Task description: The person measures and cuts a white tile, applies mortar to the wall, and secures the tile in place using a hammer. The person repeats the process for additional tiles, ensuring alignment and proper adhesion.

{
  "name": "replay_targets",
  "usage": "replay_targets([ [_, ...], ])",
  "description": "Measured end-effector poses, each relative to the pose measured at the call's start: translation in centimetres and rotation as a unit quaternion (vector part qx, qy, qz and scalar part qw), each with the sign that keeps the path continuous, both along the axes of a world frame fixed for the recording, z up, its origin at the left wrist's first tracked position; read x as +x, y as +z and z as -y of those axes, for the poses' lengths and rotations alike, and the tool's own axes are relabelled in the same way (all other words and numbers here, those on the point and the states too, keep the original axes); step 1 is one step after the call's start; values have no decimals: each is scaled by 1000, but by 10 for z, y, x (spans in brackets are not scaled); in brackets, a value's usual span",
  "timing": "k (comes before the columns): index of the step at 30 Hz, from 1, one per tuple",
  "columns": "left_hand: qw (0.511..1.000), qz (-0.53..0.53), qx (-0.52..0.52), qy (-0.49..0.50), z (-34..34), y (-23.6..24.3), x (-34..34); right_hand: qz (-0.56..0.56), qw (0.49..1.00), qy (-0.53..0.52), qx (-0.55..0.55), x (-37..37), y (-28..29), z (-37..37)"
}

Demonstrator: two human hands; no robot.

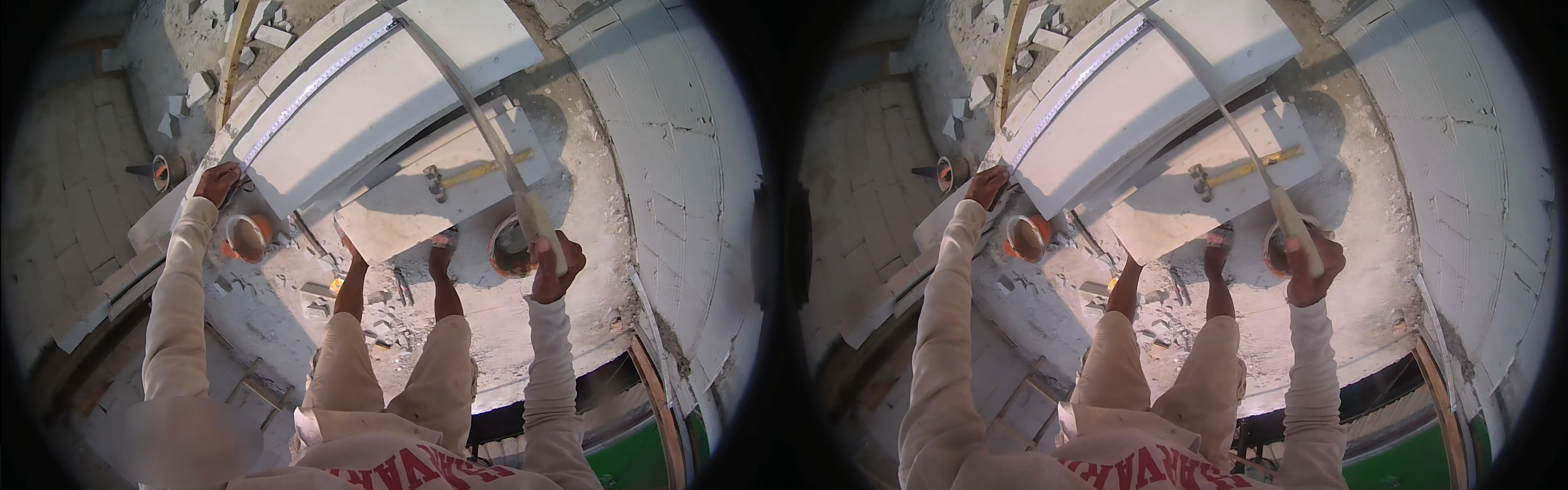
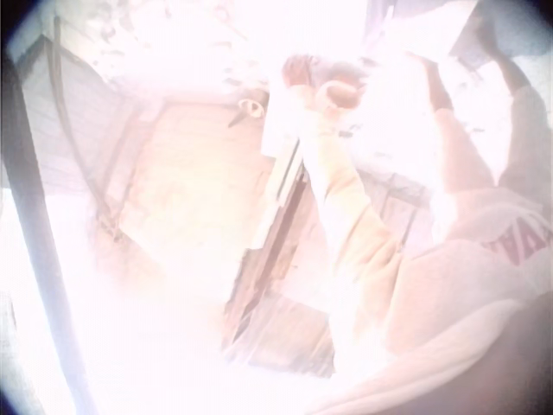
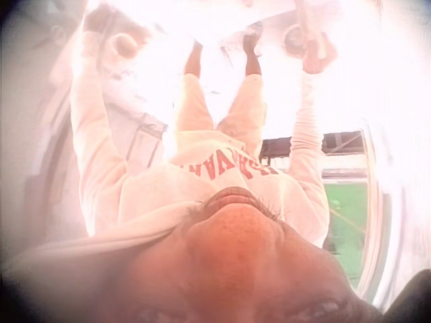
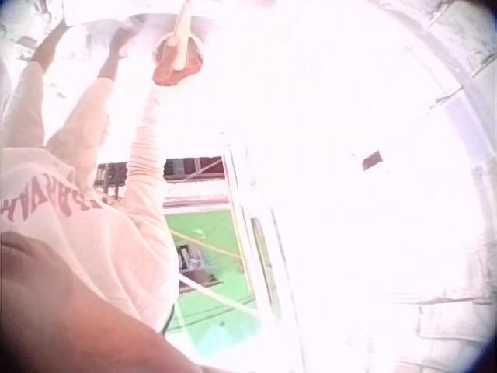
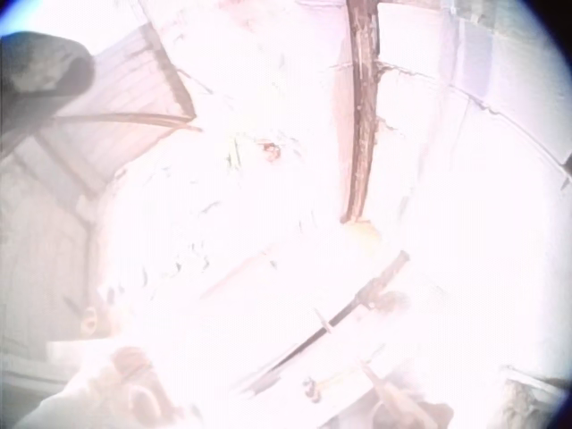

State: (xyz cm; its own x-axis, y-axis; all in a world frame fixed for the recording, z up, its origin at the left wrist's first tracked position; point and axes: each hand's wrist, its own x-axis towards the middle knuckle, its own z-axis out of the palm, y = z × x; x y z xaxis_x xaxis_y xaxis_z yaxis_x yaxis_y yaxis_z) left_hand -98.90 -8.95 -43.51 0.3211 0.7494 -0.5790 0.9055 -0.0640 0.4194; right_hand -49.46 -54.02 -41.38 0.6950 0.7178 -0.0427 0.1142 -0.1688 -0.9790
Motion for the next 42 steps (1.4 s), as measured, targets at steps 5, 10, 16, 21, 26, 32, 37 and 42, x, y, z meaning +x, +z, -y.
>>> replay_targets([
  [5, 998, 7, -16, 59, 1, -7, -6, -20, 1000, 2, -21, 4, -16, -3],
  [10, 999, -6, -26, 43, 6, -3, 1, 110, 993, 31, -5, -3, -19, -6],
  [16, 993, -25, -25, 109, 7, 9, 16, 189, 982, 15, 23, -8, -37, -29],
  [21, 1000, -3, 3, 7, -1, 1, 2, 75, 993, 67, -55, -11, -21, -21],
  [26, 999, -12, -9, 34, 1, 3, 6, 129, 990, 64, 14, -3, -26, -25],
  [32, 1000, 15, -9, 3, 2, 1, 6, 124, 991, 55, -16, -3, -20, -8],
  [37, 999, -25, -9, 43, 3, 3, 8, 71, 994, 73, -48, 5, -15, -26],
  [42, 999, -9, -17, 49, 7, 7, 17, 128, 989, 69, 1, 4, -20, -17],
])
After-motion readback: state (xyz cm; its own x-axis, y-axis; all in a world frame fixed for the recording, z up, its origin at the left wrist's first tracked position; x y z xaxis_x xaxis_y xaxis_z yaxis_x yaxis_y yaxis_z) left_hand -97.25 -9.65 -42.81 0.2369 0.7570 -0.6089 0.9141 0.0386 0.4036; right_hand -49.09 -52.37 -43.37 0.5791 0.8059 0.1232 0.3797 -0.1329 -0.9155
